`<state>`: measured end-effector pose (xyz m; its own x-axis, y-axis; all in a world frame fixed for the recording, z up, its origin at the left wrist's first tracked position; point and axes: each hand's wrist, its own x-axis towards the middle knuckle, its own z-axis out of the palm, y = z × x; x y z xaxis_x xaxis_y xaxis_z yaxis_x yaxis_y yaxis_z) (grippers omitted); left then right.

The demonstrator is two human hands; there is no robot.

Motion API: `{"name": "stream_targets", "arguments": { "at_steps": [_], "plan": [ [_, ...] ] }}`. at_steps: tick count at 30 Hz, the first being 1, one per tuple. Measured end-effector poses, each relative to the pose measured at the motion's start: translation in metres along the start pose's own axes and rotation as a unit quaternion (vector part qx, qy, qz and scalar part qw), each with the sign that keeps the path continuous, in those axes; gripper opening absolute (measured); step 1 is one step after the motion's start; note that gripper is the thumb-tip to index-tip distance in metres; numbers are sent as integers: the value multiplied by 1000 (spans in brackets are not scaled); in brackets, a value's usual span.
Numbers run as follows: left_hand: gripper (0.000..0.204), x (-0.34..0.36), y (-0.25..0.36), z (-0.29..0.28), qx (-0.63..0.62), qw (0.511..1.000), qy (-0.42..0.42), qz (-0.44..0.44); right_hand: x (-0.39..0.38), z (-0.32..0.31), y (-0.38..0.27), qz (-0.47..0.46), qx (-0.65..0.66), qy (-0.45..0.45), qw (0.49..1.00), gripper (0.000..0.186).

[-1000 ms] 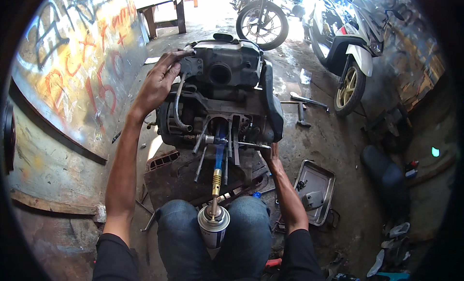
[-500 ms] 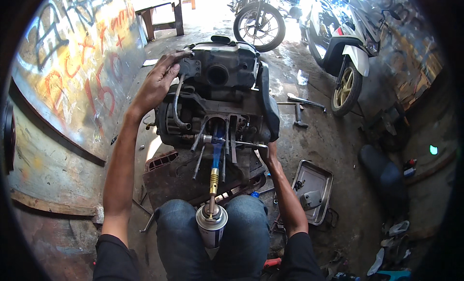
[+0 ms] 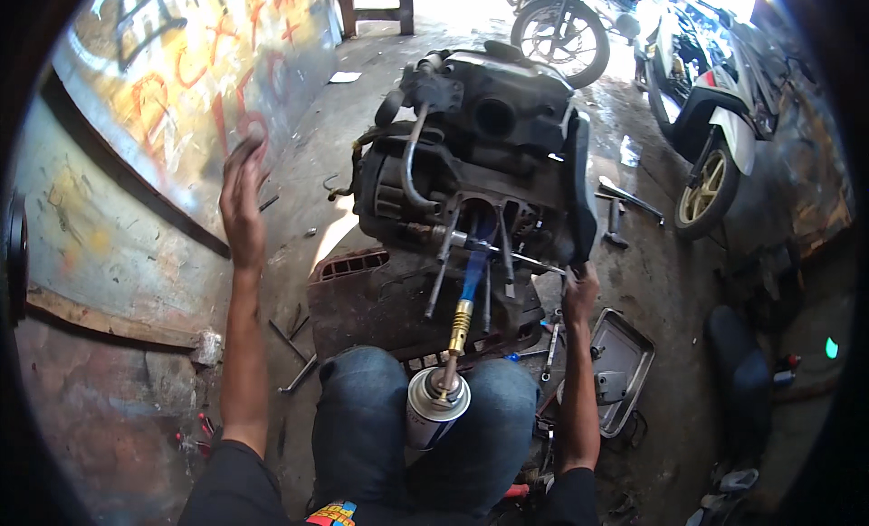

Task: The recorder is repairing a motorcycle engine, using a blowtorch to heat a specific part and a socket wrench for loosening or tightening components.

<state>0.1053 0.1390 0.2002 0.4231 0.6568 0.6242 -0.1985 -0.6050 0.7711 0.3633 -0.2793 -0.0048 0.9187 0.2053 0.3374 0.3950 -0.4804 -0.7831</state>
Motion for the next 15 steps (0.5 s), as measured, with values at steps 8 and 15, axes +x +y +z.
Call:
{"name": "stream_targets", "arguments": {
  "at_steps": [8, 15],
  "plan": [
    [31, -207, -259, -197, 399, 847, 39, -350, -58, -17, -49, 72, 190, 51, 978, 27],
    [53, -287, -312, -174, 498, 705, -73, -500, -103, -21, -45, 136, 208, 43, 968, 30]
  ]
}}
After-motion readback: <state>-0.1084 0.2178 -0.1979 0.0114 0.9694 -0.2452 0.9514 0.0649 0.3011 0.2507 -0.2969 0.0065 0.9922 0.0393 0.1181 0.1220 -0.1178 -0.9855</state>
